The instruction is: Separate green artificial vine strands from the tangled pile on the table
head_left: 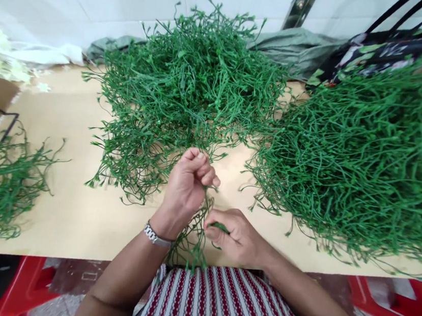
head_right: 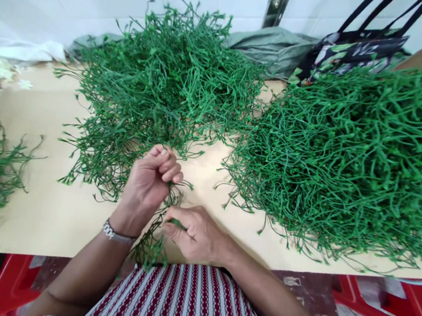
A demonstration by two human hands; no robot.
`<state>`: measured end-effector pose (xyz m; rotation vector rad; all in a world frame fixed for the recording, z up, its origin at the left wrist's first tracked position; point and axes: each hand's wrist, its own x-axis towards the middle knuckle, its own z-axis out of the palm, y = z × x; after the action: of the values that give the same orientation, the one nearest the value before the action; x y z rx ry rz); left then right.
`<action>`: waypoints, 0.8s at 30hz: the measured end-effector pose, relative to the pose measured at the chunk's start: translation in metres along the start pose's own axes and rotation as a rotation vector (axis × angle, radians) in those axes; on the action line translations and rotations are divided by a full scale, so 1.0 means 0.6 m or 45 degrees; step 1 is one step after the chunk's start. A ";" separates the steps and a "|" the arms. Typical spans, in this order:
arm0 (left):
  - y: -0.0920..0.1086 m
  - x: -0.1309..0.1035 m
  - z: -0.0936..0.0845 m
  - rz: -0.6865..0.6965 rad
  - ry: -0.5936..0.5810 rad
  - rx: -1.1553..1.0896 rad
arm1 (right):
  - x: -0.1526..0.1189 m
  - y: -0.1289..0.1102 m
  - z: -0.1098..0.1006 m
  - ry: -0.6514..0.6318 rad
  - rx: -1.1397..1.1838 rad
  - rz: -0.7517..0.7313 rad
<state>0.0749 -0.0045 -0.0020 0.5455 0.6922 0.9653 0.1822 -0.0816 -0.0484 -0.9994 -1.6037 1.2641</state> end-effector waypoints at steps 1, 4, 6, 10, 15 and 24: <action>0.009 0.001 0.001 0.032 -0.021 0.047 | -0.002 -0.008 -0.008 -0.009 -0.038 -0.025; 0.028 0.004 0.003 0.085 -0.116 0.183 | -0.008 -0.034 -0.044 0.054 -0.207 -0.120; 0.035 0.005 0.002 0.072 -0.166 0.206 | -0.013 -0.048 -0.070 0.016 -0.408 -0.186; 0.041 0.006 -0.002 0.002 -0.291 0.208 | -0.025 -0.057 -0.097 0.036 -0.723 -0.195; 0.053 0.000 0.001 -0.018 -0.421 0.167 | -0.034 -0.040 -0.086 0.191 -0.493 0.006; 0.064 -0.009 0.011 -0.020 -0.492 0.066 | 0.010 -0.027 -0.052 0.460 -0.130 0.109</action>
<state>0.0565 0.0081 0.0302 0.7467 0.3748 0.7982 0.2082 -0.0694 -0.0277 -1.2915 -1.3654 0.9949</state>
